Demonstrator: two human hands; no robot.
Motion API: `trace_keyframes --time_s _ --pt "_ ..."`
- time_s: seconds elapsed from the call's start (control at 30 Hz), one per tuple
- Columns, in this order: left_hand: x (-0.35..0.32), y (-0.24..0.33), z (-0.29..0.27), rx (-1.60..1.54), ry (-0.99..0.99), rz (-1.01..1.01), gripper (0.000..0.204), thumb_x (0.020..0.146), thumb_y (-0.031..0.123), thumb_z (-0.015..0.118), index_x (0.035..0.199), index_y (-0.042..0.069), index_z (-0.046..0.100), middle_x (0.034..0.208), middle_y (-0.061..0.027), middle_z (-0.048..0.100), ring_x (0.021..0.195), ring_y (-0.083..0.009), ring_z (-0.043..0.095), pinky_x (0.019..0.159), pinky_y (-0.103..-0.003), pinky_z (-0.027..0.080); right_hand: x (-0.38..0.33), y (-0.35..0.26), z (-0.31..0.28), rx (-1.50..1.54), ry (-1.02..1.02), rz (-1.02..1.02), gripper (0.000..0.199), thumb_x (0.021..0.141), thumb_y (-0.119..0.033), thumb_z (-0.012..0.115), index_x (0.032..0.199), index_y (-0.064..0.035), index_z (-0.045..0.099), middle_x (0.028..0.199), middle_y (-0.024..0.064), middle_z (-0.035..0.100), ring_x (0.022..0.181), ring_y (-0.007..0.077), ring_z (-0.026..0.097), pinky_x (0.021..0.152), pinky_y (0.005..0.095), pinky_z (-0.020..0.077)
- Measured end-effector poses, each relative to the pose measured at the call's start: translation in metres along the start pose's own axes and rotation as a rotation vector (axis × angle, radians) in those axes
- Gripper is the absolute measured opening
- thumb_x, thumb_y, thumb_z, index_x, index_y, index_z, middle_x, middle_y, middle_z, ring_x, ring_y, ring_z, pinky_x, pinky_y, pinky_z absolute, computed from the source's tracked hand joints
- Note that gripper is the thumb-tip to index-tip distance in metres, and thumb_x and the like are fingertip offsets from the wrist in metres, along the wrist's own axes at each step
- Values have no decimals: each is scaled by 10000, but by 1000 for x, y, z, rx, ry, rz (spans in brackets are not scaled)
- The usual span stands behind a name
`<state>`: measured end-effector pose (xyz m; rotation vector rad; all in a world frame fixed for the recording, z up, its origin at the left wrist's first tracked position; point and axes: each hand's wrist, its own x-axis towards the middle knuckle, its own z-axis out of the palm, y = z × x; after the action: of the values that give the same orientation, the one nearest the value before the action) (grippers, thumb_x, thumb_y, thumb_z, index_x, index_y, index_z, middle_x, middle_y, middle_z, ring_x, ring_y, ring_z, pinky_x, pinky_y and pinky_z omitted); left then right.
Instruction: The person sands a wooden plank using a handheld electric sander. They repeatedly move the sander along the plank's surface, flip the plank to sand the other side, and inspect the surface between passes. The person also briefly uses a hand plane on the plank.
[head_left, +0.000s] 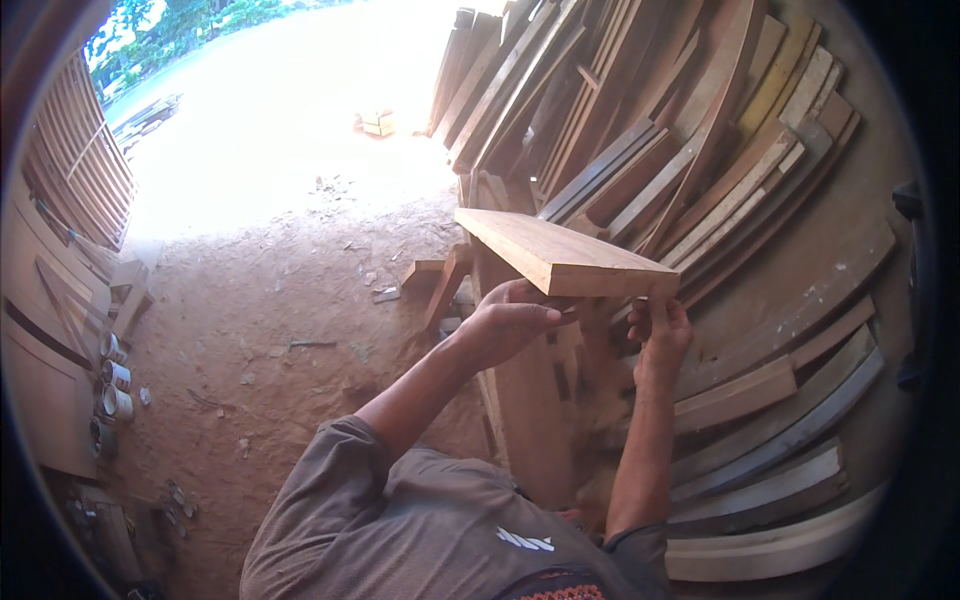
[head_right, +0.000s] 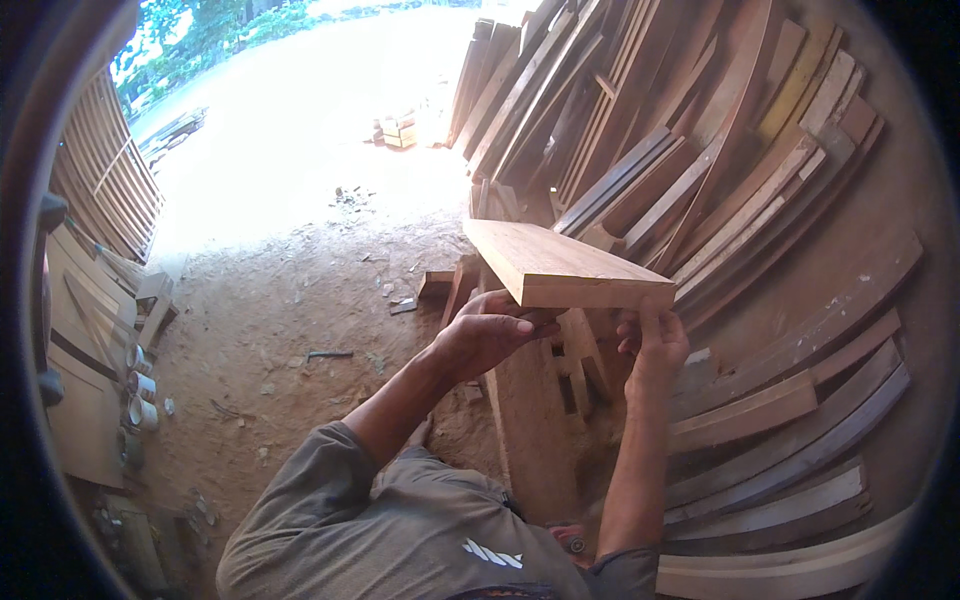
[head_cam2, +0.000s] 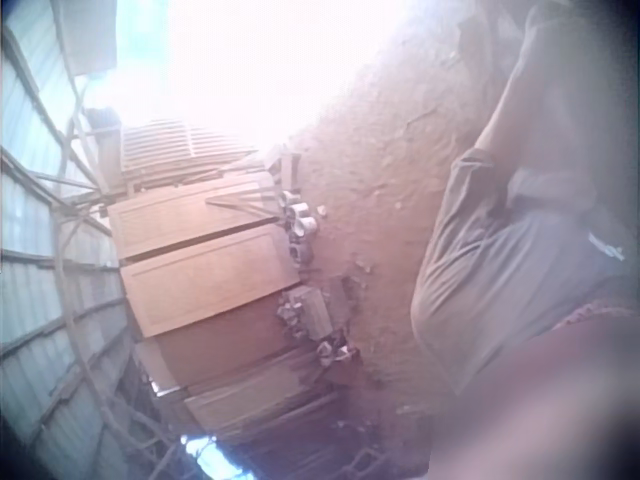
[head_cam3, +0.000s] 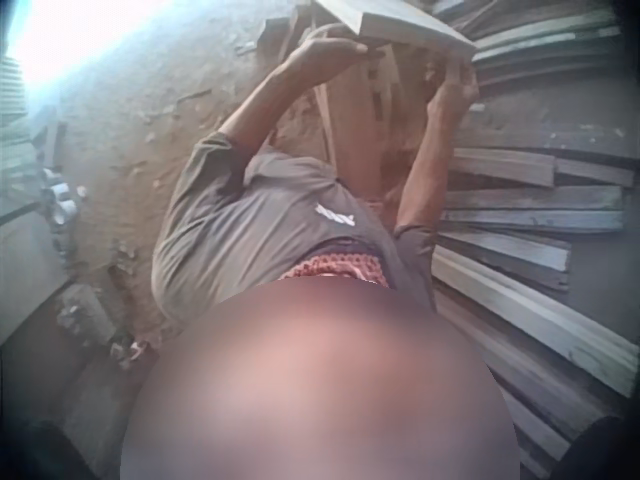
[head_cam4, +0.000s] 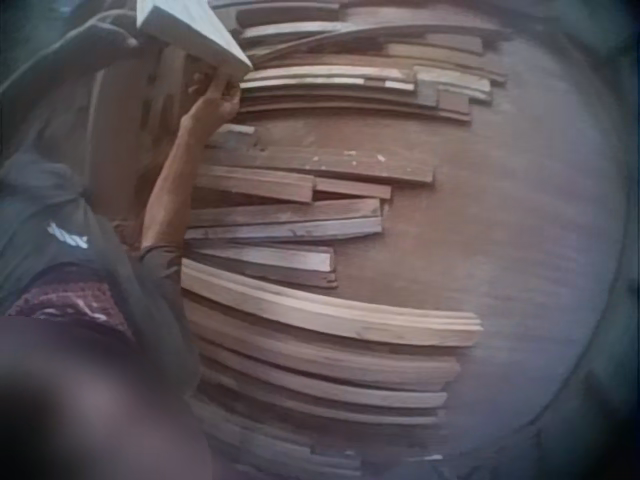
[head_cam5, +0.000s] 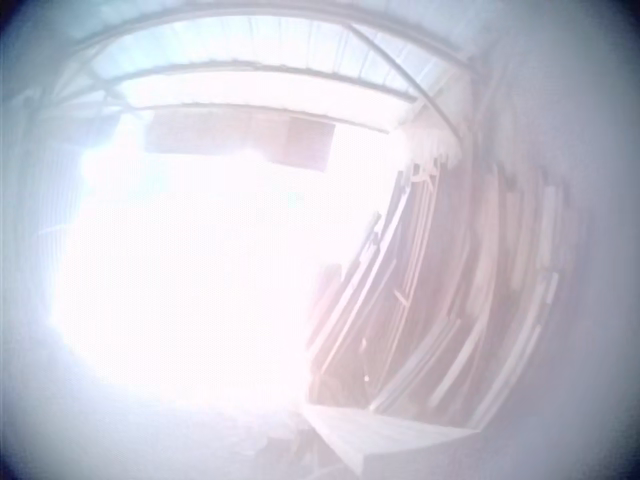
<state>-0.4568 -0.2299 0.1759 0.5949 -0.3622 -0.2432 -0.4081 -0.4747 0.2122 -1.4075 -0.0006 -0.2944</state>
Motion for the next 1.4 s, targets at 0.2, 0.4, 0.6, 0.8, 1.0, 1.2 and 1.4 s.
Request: trace_keyframes --time_s 0.2,0.4,0.6,0.8,1.0,1.2,1.4 --pt "2 0 0 51 19 6 620 873 76 744 1435 -70 525 1428 -158 602 1379 -275 542 1215 -497 386 1 -4 3 -15 35 0 278 968 -267 790 1052 -46 643 833 62 736 650 108 671 492 237 458" --pt "3 1 0 71 36 13 627 876 130 746 1427 -76 529 1400 -169 618 1359 -296 560 1204 -510 390 0 -4 5 -10 3 -28 280 971 -271 785 1031 -38 642 818 62 728 640 110 665 490 240 457" --pt "-4 4 -7 -142 13 -49 680 955 255 712 1493 -57 438 1401 -162 618 1331 -272 579 1149 -486 443 -3 -4 -1 -64 -17 -22 260 991 -264 757 1026 -31 647 820 65 726 616 113 645 487 243 443" --pt "-48 -60 -45 -34 526 -357 728 1030 257 681 1632 127 293 1414 -156 601 1266 -294 620 1003 -457 551 -74 41 -71 -290 -43 364 288 1003 -318 722 1098 -48 690 901 58 749 685 109 661 553 253 489" --pt "-110 -179 -110 294 689 -332 884 1041 246 681 1692 334 89 1490 -117 554 1231 -316 646 935 -475 580 -175 97 -162 -457 -157 690 293 997 -233 726 1181 -8 688 1011 89 764 833 145 717 648 281 531" --pt "-138 -198 -163 1429 571 -498 1037 1024 319 690 1684 136 -88 1326 -294 645 1202 -327 670 904 -442 597 -262 62 -221 -970 -20 532 361 969 -230 750 1195 44 683 1068 150 739 939 203 712 814 335 570" --pt "-125 -190 -151 799 652 -578 1014 1032 283 673 1682 133 -89 1225 -266 699 1023 -287 738 726 -394 635 -347 50 -235 -1123 27 337 337 983 -289 734 1098 26 697 881 86 699 800 171 666 741 318 537"
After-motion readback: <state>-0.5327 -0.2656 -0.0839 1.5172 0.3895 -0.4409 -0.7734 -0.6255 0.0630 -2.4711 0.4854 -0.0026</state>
